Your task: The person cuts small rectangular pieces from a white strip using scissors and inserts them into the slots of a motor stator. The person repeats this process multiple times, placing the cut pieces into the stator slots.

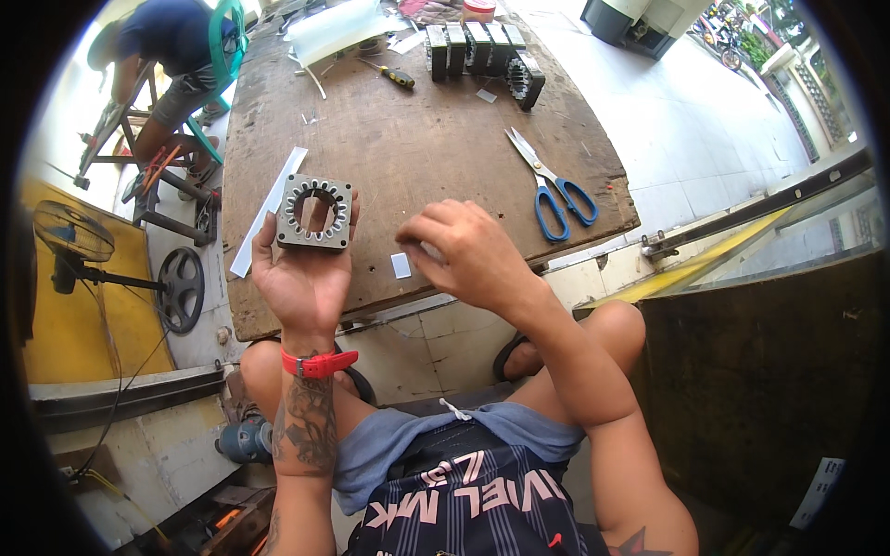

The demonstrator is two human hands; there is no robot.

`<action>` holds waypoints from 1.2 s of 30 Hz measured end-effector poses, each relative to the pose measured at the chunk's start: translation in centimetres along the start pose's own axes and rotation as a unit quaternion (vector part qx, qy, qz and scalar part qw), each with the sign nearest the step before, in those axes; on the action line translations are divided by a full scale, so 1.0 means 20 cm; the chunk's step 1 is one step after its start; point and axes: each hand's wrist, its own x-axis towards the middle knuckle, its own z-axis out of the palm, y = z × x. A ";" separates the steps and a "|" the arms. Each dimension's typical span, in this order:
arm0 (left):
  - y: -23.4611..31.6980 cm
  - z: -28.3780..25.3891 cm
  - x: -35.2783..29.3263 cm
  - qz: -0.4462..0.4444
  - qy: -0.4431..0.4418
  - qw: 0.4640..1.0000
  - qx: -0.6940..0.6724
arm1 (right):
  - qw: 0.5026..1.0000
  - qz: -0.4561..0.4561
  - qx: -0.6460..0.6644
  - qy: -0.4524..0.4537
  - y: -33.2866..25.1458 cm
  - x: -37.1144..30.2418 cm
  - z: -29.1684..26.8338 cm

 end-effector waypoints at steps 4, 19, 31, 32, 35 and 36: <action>0.02 0.02 0.02 0.019 -0.003 0.999 0.045 | 0.985 -0.067 -0.124 -0.095 -0.08 -0.08 0.03; -0.05 0.05 -0.04 -0.051 -0.018 0.991 0.122 | 0.996 -0.006 0.068 0.063 -0.05 -0.04 -0.01; -0.06 0.06 -0.06 -0.036 -0.047 0.989 0.138 | 0.985 0.007 0.118 0.125 -0.09 0.01 0.03; -0.06 0.06 -0.07 -0.033 -0.043 0.988 0.141 | 0.986 -0.006 0.098 0.132 -0.09 0.02 0.03; -0.07 0.06 -0.07 -0.030 -0.037 0.989 0.141 | 0.986 -0.047 0.031 0.160 -0.08 0.03 0.03; -0.07 0.06 -0.08 -0.032 -0.036 0.989 0.137 | 0.986 -0.048 0.026 0.158 -0.07 0.03 0.03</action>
